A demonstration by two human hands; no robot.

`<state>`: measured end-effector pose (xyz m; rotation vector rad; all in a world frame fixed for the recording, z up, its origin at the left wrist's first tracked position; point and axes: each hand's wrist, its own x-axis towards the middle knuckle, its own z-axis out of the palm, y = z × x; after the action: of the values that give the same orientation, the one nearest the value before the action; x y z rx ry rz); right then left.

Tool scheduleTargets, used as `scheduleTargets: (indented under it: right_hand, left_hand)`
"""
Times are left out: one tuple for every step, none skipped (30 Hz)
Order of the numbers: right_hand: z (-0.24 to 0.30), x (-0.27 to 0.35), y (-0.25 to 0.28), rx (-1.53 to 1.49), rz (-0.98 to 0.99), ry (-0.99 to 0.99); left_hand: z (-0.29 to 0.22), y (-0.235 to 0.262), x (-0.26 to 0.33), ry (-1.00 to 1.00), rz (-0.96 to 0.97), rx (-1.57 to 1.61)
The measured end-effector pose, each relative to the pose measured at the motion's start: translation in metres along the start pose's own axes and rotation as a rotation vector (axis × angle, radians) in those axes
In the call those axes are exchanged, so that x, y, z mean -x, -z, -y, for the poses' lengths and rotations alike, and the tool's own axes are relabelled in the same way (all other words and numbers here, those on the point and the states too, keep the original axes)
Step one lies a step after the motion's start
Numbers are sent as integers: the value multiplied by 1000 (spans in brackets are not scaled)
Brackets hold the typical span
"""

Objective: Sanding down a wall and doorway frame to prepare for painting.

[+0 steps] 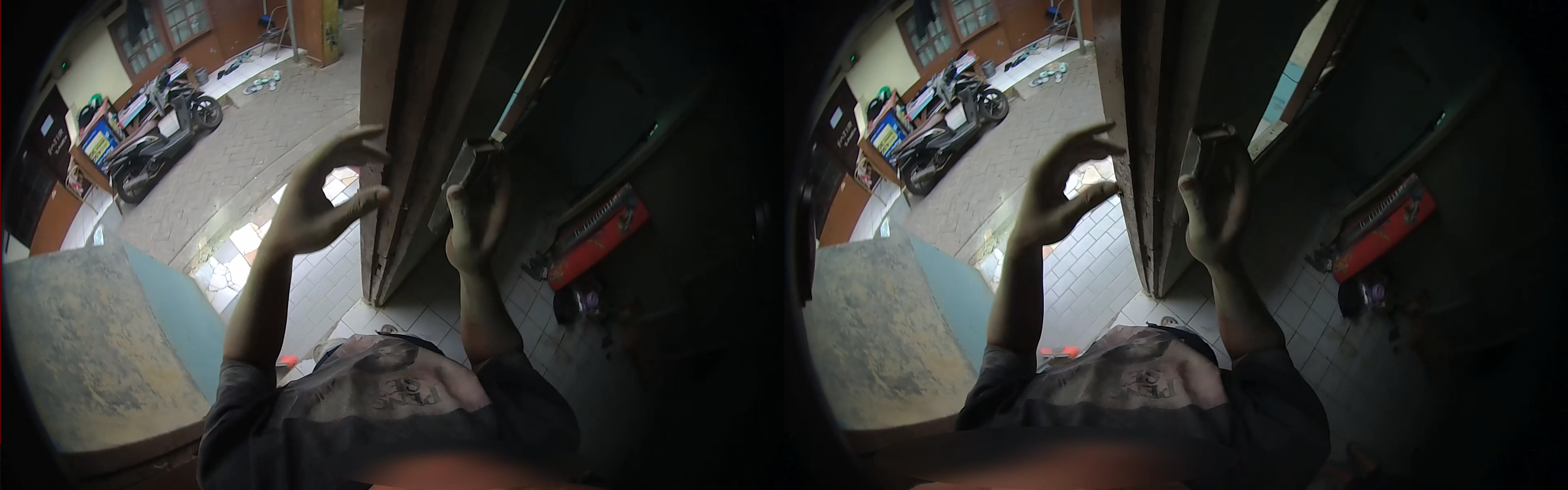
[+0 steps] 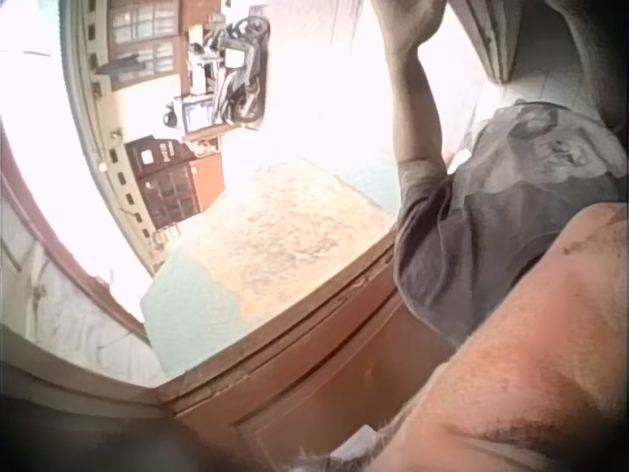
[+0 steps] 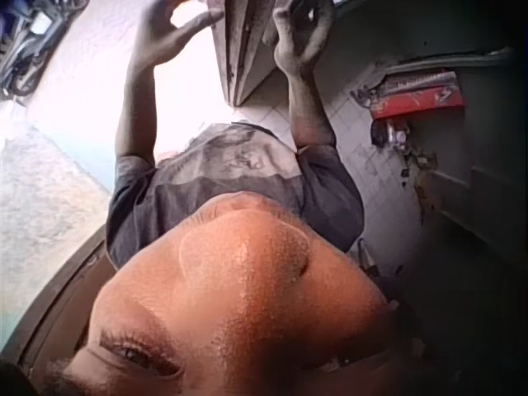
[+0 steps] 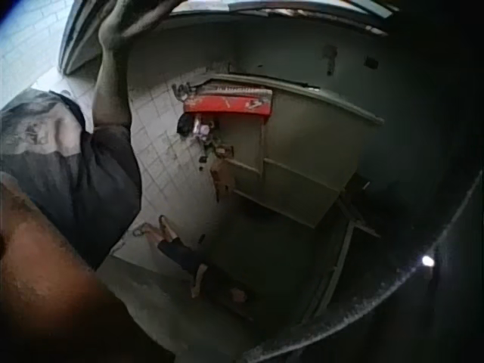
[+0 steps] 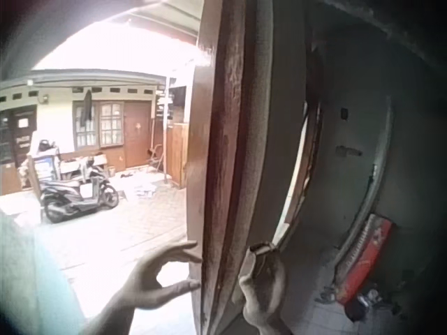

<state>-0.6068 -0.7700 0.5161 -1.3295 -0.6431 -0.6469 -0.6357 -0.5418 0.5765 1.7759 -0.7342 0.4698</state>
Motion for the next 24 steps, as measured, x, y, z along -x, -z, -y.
scheduleTargets:
  right_hand:
    - [-5,-5,-12,150,-115,119]
    - [-3,-12,-22,299,-229,242]
    - [-1,-20,-27,321,-269,250]
    - [-2,-27,-31,535,-274,372]
    - [3,-31,-33,759,-275,488]
    - [9,-33,-39,863,-321,475]
    - [7,-33,-40,895,-358,474]
    - [0,-32,-37,915,-382,473]
    - [-6,-32,-40,917,-397,478]
    - [-1,-26,-51,859,-454,364]
    - [0,-24,-55,875,-478,369]
    - [0,-23,-57,768,-504,400]
    - [-2,-21,-57,663,-524,432]
    - [-11,-14,-49,684,-484,394]
    - [-20,-8,-44,700,-499,401]
    - [-22,-7,-44,751,-509,417]
    - [-24,-7,-44,800,-517,432]
    - [-24,-9,-43,829,-521,513]
    - [-16,-23,-48,833,-528,518]
    - [-8,-44,-56,793,-551,494]
    - [0,-61,-60,759,-573,457]
    - [15,-79,-59,754,-574,445]
    - [30,-100,-56,681,-546,463]
    - [35,-113,-54,605,-517,485]
  left_hand:
    - [3,10,-19,-92,-23,-32]
    - [-2,19,-38,-220,-77,-78]
    - [-7,27,-58,-349,-133,-118]
    - [-10,36,-79,-458,-150,-167]
    - [-19,41,-97,-573,-169,-206]
    - [-33,42,-110,-579,-215,-253]
    - [-42,44,-127,-597,-174,-233]
    - [-54,41,-146,-748,-170,-278]
    - [-65,38,-163,-899,-180,-336]
    - [-70,36,-176,-937,-249,-386]
    - [-80,32,-184,-955,-236,-365]
    - [-92,28,-189,-945,-283,-458]
    - [-99,23,-196,-932,-335,-550]
    - [-102,18,-205,-946,-327,-528]
    - [-104,12,-219,-1034,-406,-593]
    - [-106,7,-229,-1118,-489,-661]
    - [-104,2,-235,-1128,-487,-647]
    - [-99,-4,-238,-1114,-529,-668]
    - [-95,-8,-243,-1097,-571,-693]
    - [-98,-4,-241,-1147,-633,-701]
    - [-96,-1,-244,-1146,-627,-709]
    - [-97,2,-248,-1164,-669,-668]
    - [-97,4,-251,-1183,-712,-627]
    - [-98,7,-252,-1213,-678,-581]
